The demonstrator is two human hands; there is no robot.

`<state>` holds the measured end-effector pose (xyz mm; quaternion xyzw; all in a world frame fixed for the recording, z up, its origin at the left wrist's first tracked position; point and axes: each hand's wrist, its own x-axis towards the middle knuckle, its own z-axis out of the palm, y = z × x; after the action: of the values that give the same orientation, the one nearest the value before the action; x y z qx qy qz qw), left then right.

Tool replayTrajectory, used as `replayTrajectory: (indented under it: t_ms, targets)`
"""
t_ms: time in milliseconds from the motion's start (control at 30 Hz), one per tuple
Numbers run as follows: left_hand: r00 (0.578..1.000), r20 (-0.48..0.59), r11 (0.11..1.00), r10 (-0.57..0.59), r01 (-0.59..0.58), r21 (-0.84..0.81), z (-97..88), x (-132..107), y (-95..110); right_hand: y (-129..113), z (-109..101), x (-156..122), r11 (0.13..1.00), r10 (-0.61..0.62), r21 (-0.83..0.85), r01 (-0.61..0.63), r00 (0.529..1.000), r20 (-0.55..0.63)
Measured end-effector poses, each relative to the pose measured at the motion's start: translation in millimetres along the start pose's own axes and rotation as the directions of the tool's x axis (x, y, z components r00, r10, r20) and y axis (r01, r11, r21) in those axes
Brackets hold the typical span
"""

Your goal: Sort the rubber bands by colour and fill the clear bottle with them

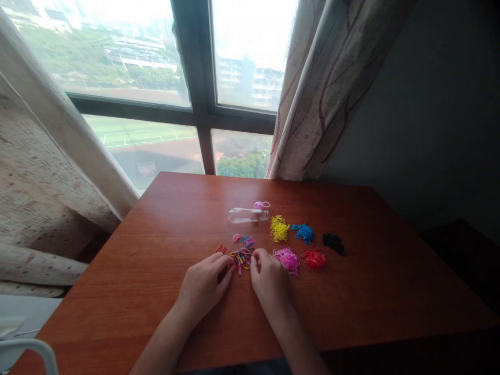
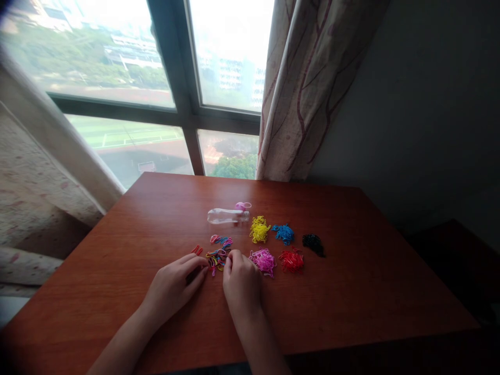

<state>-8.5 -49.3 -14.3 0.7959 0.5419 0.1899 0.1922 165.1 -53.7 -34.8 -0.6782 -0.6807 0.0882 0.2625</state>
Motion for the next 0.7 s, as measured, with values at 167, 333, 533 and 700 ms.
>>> replayTrajectory:
  t_ms: [167, 333, 533, 700]
  targets:
    - [1.0, 0.007, 1.0, -0.004, 0.004, 0.004, -0.8, 0.1, -0.2, -0.1, -5.3, -9.3, 0.994, -0.011, 0.11, 0.022, 0.994, -0.107]
    - [1.0, -0.002, 1.0, 0.001, -0.001, 0.018, -1.3, 0.6, -0.1, 13.2, -25.9, -15.8, 0.981, 0.011, 0.193, 0.034, 0.974, -0.227]
    - [1.0, -0.02, 1.0, 0.015, -0.014, 0.024, 0.2, 0.6, -2.0, 92.7, -72.4, 1.0, 0.98, 0.192, 0.108, -0.165, 0.924, -0.331]
    - [0.999, -0.028, 0.999, 0.019, -0.018, 0.038, -0.7, 0.1, -1.5, 176.3, -102.7, 12.3, 0.942, 0.328, 0.044, -0.334, 0.878, -0.349]
